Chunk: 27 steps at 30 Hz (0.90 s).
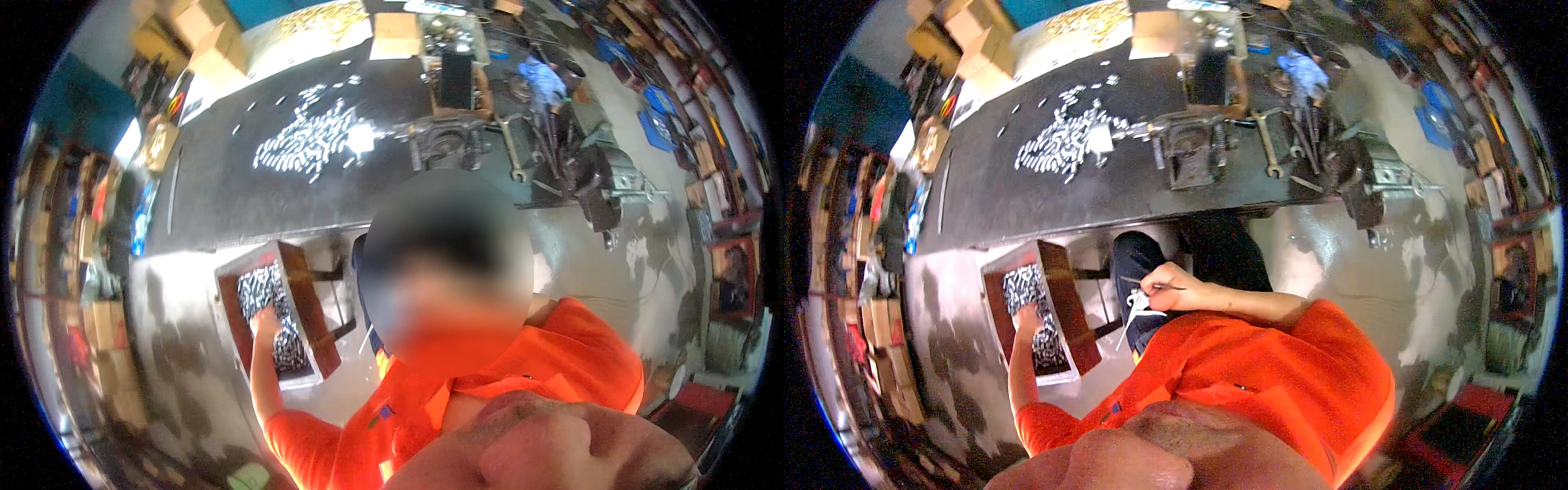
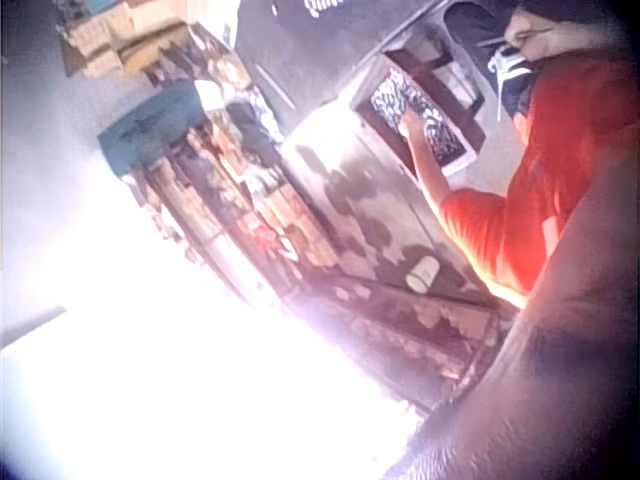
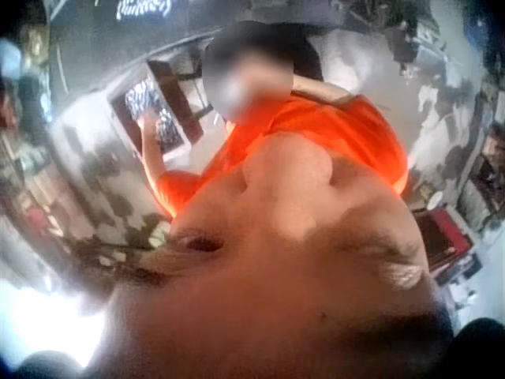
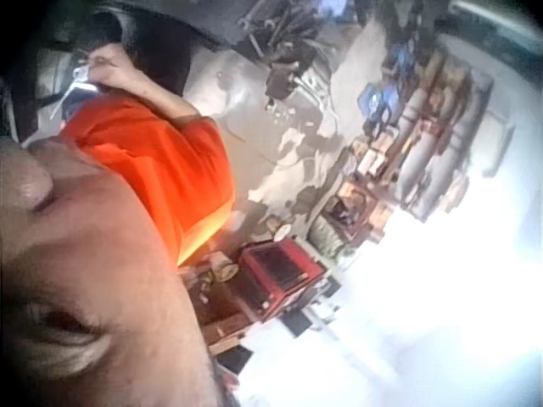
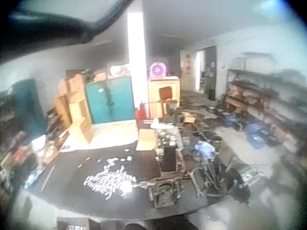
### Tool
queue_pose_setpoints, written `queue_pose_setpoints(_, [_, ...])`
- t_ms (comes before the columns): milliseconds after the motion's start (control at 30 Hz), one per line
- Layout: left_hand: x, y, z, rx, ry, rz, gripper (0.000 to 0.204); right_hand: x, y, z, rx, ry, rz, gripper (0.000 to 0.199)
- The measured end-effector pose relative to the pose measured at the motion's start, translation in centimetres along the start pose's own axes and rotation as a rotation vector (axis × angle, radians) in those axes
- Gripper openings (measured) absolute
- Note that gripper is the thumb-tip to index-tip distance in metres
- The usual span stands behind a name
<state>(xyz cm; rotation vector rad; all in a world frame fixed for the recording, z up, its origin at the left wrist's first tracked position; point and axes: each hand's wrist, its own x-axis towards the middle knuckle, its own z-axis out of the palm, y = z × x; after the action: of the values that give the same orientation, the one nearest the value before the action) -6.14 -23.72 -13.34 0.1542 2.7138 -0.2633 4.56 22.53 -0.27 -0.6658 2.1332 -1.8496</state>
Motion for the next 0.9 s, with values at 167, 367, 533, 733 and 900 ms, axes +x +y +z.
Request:
queue_pose_setpoints(167, [-2.5, 0.8, -1.3, -0.118, 0.076, -0.101, 0.02, -0.6, 0.3, -0.4, -0.048, 0.054, -0.054, 0.02])
queue_pose_setpoints(367, [-4.2, -1.9, 3.3, -0.407, 0.347, -0.21, 0.017, -0.2, 0.4, 0.4, -0.031, 0.055, -0.104, 0.017])
queue_pose_setpoints(533, [-5.8, -1.4, 2.1, -0.331, 0.359, -0.235, 0.018, 0.2, 0.7, 0.6, -0.062, 0.028, -0.09, 0.017])
queue_pose_setpoints(733, [-8.3, 6.4, -10.7, -1.561, 0.408, 0.09, 0.018, 0.6, 0.9, 0.3, -0.13, 0.072, -0.079, 0.013])
queue_pose_setpoints(900, [-11.5, 17.4, -13.9, -2.086, 0.042, 0.672, 0.024, 1.2, -2.5, 0.4, -0.027, -0.013, 0.045, 0.019])
